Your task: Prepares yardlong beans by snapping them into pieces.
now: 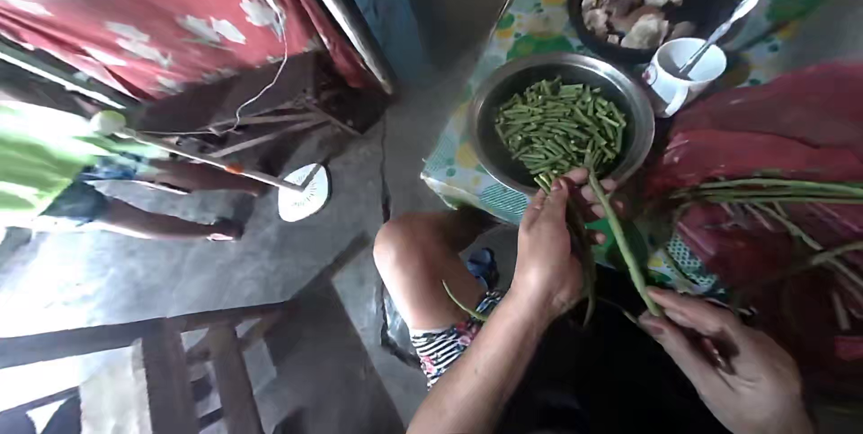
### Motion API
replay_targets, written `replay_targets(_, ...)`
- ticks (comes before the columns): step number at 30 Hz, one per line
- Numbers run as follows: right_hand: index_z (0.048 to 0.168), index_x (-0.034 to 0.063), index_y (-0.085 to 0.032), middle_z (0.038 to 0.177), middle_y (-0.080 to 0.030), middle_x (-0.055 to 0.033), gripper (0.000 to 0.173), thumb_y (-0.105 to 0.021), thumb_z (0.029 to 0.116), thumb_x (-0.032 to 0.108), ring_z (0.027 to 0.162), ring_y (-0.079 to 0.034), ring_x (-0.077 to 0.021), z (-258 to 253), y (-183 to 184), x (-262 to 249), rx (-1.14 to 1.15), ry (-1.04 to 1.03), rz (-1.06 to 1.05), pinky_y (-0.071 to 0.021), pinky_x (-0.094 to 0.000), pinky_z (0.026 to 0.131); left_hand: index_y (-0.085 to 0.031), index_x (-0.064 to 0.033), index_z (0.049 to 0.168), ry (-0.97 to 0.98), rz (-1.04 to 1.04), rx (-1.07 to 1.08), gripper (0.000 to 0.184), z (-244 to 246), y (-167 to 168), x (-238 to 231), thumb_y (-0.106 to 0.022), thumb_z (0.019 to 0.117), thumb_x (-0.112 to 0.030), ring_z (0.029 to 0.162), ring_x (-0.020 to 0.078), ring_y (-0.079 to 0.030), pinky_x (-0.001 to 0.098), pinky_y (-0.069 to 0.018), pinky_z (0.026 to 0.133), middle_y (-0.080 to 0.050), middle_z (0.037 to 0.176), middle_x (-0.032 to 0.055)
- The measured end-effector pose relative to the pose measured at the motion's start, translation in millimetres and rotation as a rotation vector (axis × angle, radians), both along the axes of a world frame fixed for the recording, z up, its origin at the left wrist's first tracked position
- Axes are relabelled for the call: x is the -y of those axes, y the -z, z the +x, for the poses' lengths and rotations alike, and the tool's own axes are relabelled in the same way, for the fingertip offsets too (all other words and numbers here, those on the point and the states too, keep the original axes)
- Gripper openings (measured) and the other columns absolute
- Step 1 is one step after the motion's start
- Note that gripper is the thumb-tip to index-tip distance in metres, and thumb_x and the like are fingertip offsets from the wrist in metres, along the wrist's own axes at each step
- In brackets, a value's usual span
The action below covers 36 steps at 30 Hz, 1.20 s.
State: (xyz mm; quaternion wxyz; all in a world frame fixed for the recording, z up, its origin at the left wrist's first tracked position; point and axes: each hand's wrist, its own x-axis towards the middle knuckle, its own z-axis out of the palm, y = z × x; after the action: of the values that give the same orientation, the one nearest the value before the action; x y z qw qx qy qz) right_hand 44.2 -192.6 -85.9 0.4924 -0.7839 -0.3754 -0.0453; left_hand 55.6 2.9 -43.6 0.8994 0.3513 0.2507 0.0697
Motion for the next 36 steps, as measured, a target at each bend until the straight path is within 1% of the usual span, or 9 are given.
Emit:
replay_targets(2,0.123,0.0090,-0.066,0.100,-0.073,-0.0012,0.025,-0.060,0.1043,0.024,0.086,-0.064,0.0059,-1,10,1,0.093,0.007,-0.062,-0.0481,-0.0056,0.079,-0.054,0.0009,0.128,-0.018,-0.029,-0.015,0.039,1,0,-1,-0.025,0.1135,-0.020,0.079,0.0165,-0.071,0.0289,-0.0591,0.071,-0.072,0.092,0.0110)
replay_targets(7,0.119,0.0078,-0.067,0.094,-0.073,-0.0050,0.025,-0.057,0.1053,0.026,0.082,-0.065,0.0006,-2,25,5,0.154,0.028,-0.102,-0.0484,-0.0077,0.078,-0.050,0.0031,0.130,0.048,0.035,0.088,0.038,0,-2,0,-0.022,0.1133,-0.018,0.077,0.0173,-0.073,0.0300,-0.0609,0.076,-0.073,0.091,0.0127)
replay_targets(18,0.125,0.0062,-0.063,0.104,-0.072,-0.0020,0.025,-0.056,0.1057,0.020,0.086,-0.062,0.0093,12,29,24,0.021,0.072,-0.023,-0.0477,-0.0038,0.078,-0.052,0.0038,0.125,0.265,0.174,0.403,0.037,-1,3,9,-0.022,0.1106,-0.013,0.086,0.0141,-0.073,0.0347,-0.0599,0.087,-0.072,0.089,0.0049)
replay_targets(22,0.123,0.0078,-0.066,0.106,-0.073,-0.0020,0.025,-0.060,0.1042,0.024,0.090,-0.064,0.0068,19,30,31,-0.040,0.077,-0.003,-0.0507,-0.0072,0.080,-0.053,-0.0064,0.104,0.292,0.265,0.510,0.029,3,7,15,-0.025,0.1091,-0.012,0.069,0.0017,-0.058,0.0216,-0.0530,0.069,-0.056,0.074,-0.0080)
replay_targets(25,0.125,0.0212,-0.067,0.117,-0.068,0.0119,0.024,-0.059,0.1042,0.031,0.100,-0.062,0.0079,42,9,43,-0.087,0.128,0.044,-0.0514,-0.0099,0.084,-0.053,-0.0042,0.103,0.375,0.421,0.518,0.026,1,3,19,-0.029,0.1093,-0.011,0.065,-0.0034,-0.048,0.0157,-0.0437,0.061,-0.049,0.074,-0.0096)
replay_targets(28,0.126,0.0278,-0.069,0.114,-0.069,0.0196,0.025,-0.060,0.1041,0.033,0.097,-0.063,0.0094,65,-22,47,-0.073,0.074,0.127,-0.0524,-0.0098,0.084,-0.054,0.0011,0.106,0.606,0.533,0.526,0.025,-1,1,23,-0.033,0.1085,-0.010,0.064,-0.0055,-0.044,0.0130,-0.0396,0.059,-0.047,0.074,-0.0094)
replay_targets(30,0.131,0.0278,-0.067,0.104,-0.069,0.0180,0.030,-0.062,0.1028,0.036,0.091,-0.062,0.0087,75,-37,45,-0.108,-0.086,0.130,-0.0519,-0.0096,0.080,-0.054,0.0028,0.109,0.766,0.532,0.542,0.024,0,2,26,-0.034,0.1074,-0.010,0.064,-0.0062,-0.043,0.0122,-0.0387,0.058,-0.047,0.075,-0.0091)
replay_targets(33,0.132,0.0224,-0.067,0.108,-0.069,0.0144,0.033,-0.065,0.1009,0.033,0.096,-0.062,0.0086,78,-48,39,-0.165,-0.253,0.098,-0.0516,-0.0088,0.085,-0.057,0.0044,0.110,0.932,0.511,0.564,0.022,-1,-1,25,-0.041,0.1030,-0.010,0.067,-0.0082,-0.044,0.0109,-0.0381,0.061,-0.051,0.080,-0.0083)
replay_targets(36,0.119,0.0157,-0.072,0.106,-0.071,0.0112,0.023,-0.061,0.1031,0.029,0.097,-0.063,0.0087,80,-45,35,-0.177,-0.290,0.090,-0.0516,-0.0076,0.085,-0.058,0.0045,0.107,0.990,0.517,0.582,0.020,-1,0,24,-0.044,0.1039,-0.009,0.068,-0.0082,-0.043,0.0100,-0.0375,0.061,-0.050,0.081,-0.0070)
